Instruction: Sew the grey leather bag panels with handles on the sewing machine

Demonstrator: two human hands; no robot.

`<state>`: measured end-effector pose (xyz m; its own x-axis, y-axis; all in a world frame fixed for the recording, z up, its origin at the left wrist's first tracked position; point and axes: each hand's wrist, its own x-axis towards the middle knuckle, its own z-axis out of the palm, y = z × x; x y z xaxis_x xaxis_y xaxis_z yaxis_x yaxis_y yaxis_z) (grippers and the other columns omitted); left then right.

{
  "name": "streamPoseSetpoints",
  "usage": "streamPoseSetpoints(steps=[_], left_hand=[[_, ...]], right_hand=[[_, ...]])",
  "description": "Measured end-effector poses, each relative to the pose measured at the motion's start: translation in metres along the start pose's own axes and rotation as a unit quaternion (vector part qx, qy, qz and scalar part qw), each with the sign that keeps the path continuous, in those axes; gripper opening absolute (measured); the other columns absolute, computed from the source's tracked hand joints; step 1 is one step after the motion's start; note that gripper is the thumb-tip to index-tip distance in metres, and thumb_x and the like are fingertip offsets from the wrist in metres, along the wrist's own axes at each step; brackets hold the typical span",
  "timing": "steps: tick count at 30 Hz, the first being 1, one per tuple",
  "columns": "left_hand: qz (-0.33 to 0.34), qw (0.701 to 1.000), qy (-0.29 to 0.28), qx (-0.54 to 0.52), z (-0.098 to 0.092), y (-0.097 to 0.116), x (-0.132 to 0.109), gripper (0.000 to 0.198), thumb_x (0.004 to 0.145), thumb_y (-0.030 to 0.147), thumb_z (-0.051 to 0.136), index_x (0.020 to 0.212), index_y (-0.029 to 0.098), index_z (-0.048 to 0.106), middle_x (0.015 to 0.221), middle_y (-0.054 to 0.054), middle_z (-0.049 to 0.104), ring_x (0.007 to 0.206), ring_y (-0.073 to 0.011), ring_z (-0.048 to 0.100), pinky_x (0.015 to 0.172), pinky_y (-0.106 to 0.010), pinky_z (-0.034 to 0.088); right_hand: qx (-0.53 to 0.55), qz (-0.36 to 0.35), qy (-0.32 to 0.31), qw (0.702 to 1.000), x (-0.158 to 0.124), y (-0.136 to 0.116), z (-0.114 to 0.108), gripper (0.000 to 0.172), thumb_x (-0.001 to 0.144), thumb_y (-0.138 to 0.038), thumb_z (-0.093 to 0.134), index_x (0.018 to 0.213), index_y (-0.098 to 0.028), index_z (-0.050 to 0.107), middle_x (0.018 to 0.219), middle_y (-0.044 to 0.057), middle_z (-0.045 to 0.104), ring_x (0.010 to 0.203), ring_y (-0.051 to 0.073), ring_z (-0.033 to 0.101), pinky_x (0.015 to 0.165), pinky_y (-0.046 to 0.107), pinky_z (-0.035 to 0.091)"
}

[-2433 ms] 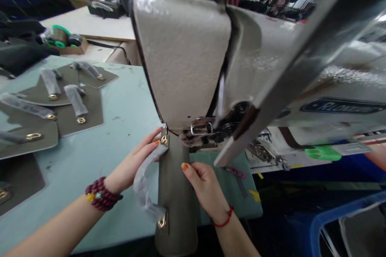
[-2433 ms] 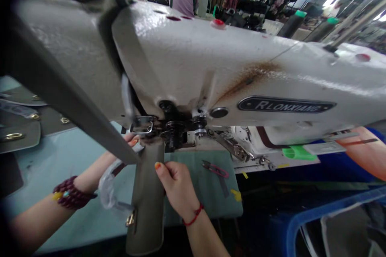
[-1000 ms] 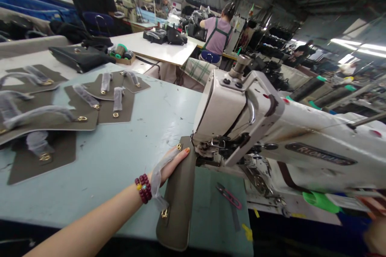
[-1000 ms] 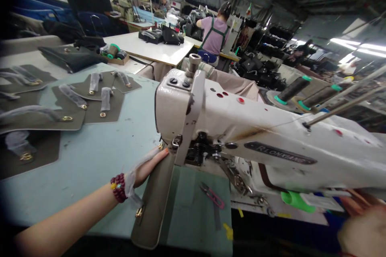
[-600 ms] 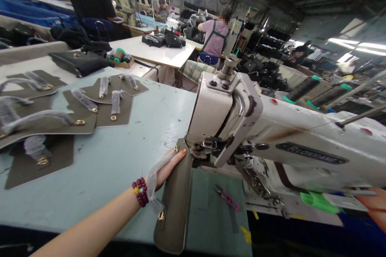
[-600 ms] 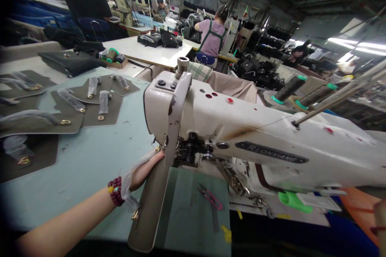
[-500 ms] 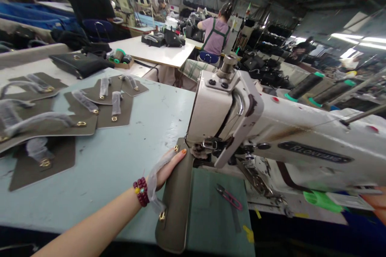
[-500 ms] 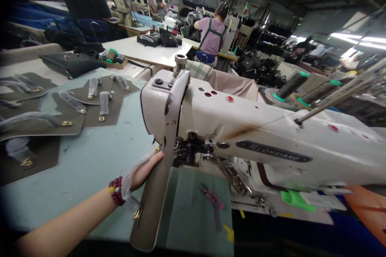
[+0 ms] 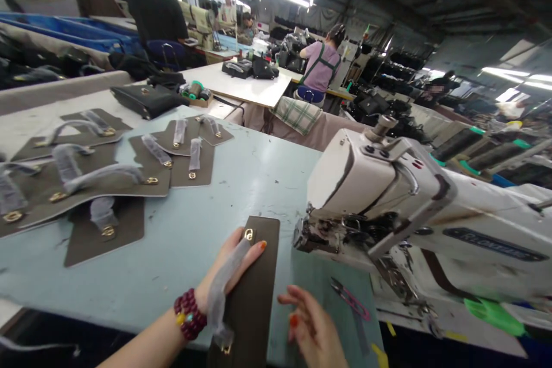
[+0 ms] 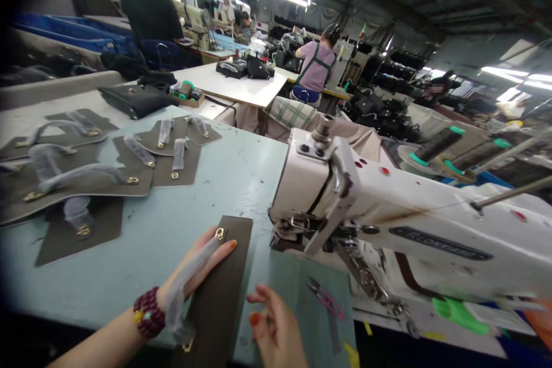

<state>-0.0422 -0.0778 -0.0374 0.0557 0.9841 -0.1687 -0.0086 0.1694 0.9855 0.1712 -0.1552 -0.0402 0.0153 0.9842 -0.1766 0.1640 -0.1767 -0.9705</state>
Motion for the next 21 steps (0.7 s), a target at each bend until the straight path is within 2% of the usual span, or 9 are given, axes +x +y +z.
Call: streamPoseSetpoints(steps=[3, 6, 8, 11, 13, 14, 17, 19, 21], left_hand=[[0.023, 0.999, -0.015, 0.019, -0.006, -0.005, -0.004, 0.056, 0.075, 0.050, 0.072, 0.122, 0.023, 0.055, 0.117, -0.011, 0.068, 0.106, -0.0342, 0.065, 0.092, -0.045, 0.054], [0.068, 0.992, 0.039, 0.099, -0.041, -0.011, -0.010, 0.064, 0.078, 0.040, 0.070, 0.135, 0.022, 0.046, 0.138, -0.015, 0.054, 0.119, -0.0319, 0.059, 0.104, -0.048, 0.047], [0.120, 0.965, 0.141, 0.187, -0.083, -0.012, -0.013, 0.056, 0.084, 0.035, 0.063, 0.136, 0.024, 0.045, 0.144, -0.015, 0.049, 0.129, -0.0312, 0.051, 0.108, -0.049, 0.042], [0.197, 0.861, 0.308, 0.355, -0.166, -0.005, -0.015, 0.051, 0.088, 0.030, 0.058, 0.136, 0.023, 0.045, 0.143, -0.014, 0.047, 0.137, -0.0299, 0.041, 0.115, -0.049, 0.033], [0.194, 0.787, 0.385, 0.441, -0.225, 0.004, -0.011, 0.054, 0.086, 0.028, 0.060, 0.136, 0.018, 0.046, 0.143, -0.015, 0.047, 0.137, -0.0310, 0.041, 0.117, -0.049, 0.030], [0.179, 0.771, 0.405, 0.458, -0.252, 0.008, -0.006, 0.056, 0.085, 0.028, 0.061, 0.137, 0.015, 0.046, 0.144, -0.017, 0.046, 0.137, -0.0330, 0.039, 0.118, -0.050, 0.028], [0.131, 0.784, 0.390, 0.464, -0.314, 0.020, 0.015, 0.052, 0.088, 0.026, 0.060, 0.135, 0.007, 0.048, 0.137, -0.019, 0.053, 0.130, -0.0352, 0.048, 0.112, -0.053, 0.035], [0.102, 0.814, 0.335, 0.464, -0.333, 0.028, 0.029, 0.041, 0.091, 0.032, 0.062, 0.126, 0.011, 0.057, 0.126, -0.013, 0.061, 0.117, -0.0305, 0.059, 0.102, -0.052, 0.046], [0.087, 0.841, 0.272, 0.459, -0.335, 0.038, 0.038, 0.033, 0.092, 0.038, 0.062, 0.113, 0.013, 0.064, 0.112, -0.007, 0.067, 0.102, -0.0249, 0.065, 0.092, -0.046, 0.052]], right_hand=[[0.141, 0.066, -0.103, 0.982, 0.018, 0.011, 0.058, 0.064, 0.073, -0.068, 0.072, 0.112, -0.018, 0.070, 0.097, 0.012, 0.074, 0.062, 0.021, 0.066, 0.057, 0.031, 0.053], [0.190, 0.081, -0.136, 0.969, 0.049, 0.001, 0.079, 0.050, 0.073, -0.060, 0.077, 0.099, -0.017, 0.071, 0.088, 0.009, 0.074, 0.073, 0.023, 0.068, 0.066, 0.031, 0.055], [0.196, 0.085, -0.084, 0.973, 0.078, -0.007, 0.084, 0.044, 0.072, -0.056, 0.080, 0.091, -0.018, 0.068, 0.083, 0.005, 0.072, 0.065, 0.017, 0.065, 0.057, 0.025, 0.052], [0.232, 0.079, 0.048, 0.968, 0.122, -0.013, 0.094, 0.046, 0.060, -0.051, 0.089, 0.074, -0.019, 0.059, 0.063, -0.005, 0.061, 0.053, 0.010, 0.055, 0.044, 0.015, 0.042], [0.270, 0.083, 0.073, 0.957, 0.139, -0.013, 0.102, 0.052, 0.051, -0.052, 0.092, 0.076, -0.020, 0.060, 0.075, -0.002, 0.067, 0.068, 0.014, 0.064, 0.051, 0.017, 0.049], [0.280, 0.090, 0.066, 0.954, 0.141, -0.011, 0.105, 0.055, 0.050, -0.054, 0.091, 0.083, -0.020, 0.063, 0.091, 0.001, 0.071, 0.080, 0.018, 0.067, 0.057, 0.020, 0.054], [0.262, 0.124, 0.022, 0.957, 0.125, 0.001, 0.108, 0.069, 0.054, -0.057, 0.088, 0.109, -0.022, 0.066, 0.132, 0.010, 0.062, 0.099, 0.024, 0.067, 0.066, 0.027, 0.058], [0.227, 0.148, 0.015, 0.962, 0.103, 0.015, 0.106, 0.072, 0.053, -0.058, 0.089, 0.111, -0.021, 0.068, 0.131, 0.014, 0.064, 0.093, 0.024, 0.069, 0.063, 0.026, 0.057], [0.191, 0.155, 0.030, 0.969, 0.080, 0.030, 0.101, 0.069, 0.051, -0.061, 0.088, 0.103, -0.019, 0.072, 0.115, 0.014, 0.072, 0.081, 0.023, 0.070, 0.056, 0.024, 0.054]])
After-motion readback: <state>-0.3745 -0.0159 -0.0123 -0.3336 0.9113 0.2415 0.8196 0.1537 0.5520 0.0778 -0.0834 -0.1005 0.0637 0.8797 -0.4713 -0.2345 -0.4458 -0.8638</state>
